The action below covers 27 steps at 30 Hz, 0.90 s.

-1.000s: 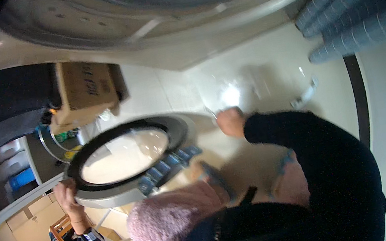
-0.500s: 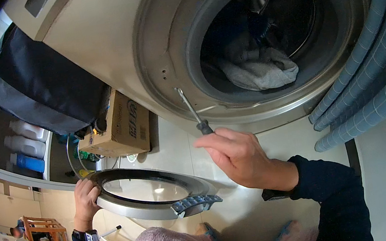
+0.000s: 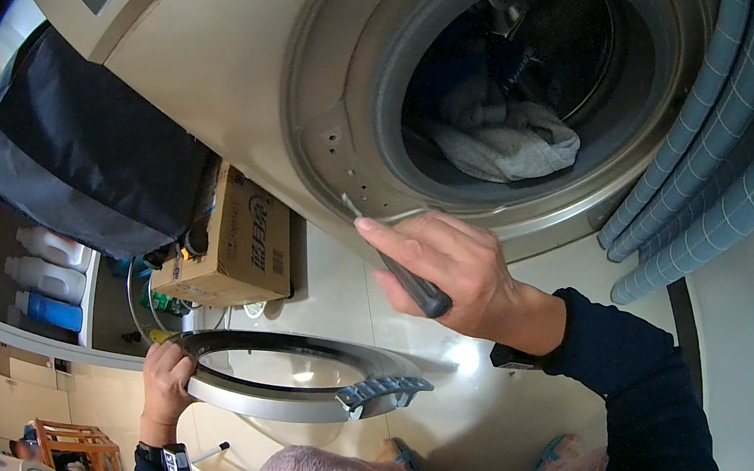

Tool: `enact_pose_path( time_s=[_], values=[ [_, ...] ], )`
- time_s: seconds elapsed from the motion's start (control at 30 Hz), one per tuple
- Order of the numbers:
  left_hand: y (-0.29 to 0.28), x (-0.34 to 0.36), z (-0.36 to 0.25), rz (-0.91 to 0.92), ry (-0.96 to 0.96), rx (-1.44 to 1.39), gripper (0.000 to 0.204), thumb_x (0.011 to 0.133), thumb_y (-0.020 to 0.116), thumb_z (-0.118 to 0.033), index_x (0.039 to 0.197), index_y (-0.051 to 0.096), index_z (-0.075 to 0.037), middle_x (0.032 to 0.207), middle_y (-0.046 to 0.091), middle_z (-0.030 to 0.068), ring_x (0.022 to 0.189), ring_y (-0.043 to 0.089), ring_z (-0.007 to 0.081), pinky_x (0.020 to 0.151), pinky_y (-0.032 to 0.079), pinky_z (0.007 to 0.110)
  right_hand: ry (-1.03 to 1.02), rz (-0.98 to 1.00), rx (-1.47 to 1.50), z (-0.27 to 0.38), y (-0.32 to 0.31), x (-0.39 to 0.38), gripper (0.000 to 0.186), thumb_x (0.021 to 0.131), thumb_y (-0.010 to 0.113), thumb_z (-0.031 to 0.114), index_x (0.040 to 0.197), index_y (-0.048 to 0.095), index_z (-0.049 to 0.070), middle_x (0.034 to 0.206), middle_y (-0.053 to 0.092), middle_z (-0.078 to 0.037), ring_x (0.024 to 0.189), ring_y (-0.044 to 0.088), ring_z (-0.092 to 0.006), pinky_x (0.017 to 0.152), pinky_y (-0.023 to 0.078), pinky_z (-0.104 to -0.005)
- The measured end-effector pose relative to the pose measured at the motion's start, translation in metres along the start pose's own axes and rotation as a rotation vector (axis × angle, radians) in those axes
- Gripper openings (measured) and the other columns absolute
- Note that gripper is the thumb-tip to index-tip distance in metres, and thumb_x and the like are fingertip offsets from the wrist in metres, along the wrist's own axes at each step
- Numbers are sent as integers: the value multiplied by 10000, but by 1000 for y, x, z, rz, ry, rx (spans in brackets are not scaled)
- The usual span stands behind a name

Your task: The person uses a screwdriver to remove screws from the washing machine door frame, detaches the door, and removes a plastic hinge bracket. The door is held and manipulated throughout the process.

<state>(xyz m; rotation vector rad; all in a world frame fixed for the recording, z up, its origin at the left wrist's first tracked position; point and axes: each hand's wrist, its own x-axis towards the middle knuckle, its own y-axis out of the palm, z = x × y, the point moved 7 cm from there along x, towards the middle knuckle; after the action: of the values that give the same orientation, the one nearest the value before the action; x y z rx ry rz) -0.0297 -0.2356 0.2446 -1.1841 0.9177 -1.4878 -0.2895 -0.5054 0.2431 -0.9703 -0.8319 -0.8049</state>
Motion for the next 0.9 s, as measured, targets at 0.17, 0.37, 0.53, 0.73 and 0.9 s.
enact_pose_path(
  time_s=[0.17,0.37,0.53,0.73,0.9],
  values=[
    [1,-1,2,16,-8,-6,365,500,742,-240,640,449,-74,680,453,82,657,494,279,587,381,380,-22,-48,-66,-3,4,3,487,689,711,-53,1168,628,-25,937,651,-159,791,645,-279,696,517,-335],
    [0,-1,1,1,-6,-18,354,514,739,-240,642,457,-69,680,452,85,658,495,280,592,380,381,-25,-35,-66,-8,9,3,524,720,730,-39,1227,599,-24,973,612,-170,817,632,-290,706,537,-352],
    [3,-3,3,25,-26,9,334,516,738,-209,640,460,-72,683,458,84,662,503,279,596,384,377,-23,-48,-83,-10,12,4,520,724,739,-30,1224,599,-19,975,606,-171,817,624,-294,695,533,-355],
    [3,-4,3,10,-25,-1,328,516,736,-196,645,460,-73,682,460,84,666,509,281,596,391,385,-14,-33,-120,-5,15,11,491,738,743,6,1207,599,-24,924,597,-161,786,615,-288,666,520,-365],
    [1,-2,3,12,-18,-19,290,554,715,-186,651,468,-69,691,480,83,667,516,285,600,394,387,30,-59,-126,3,8,37,311,778,709,57,1060,620,-40,777,594,-155,698,619,-297,599,505,-369]
  ],
)
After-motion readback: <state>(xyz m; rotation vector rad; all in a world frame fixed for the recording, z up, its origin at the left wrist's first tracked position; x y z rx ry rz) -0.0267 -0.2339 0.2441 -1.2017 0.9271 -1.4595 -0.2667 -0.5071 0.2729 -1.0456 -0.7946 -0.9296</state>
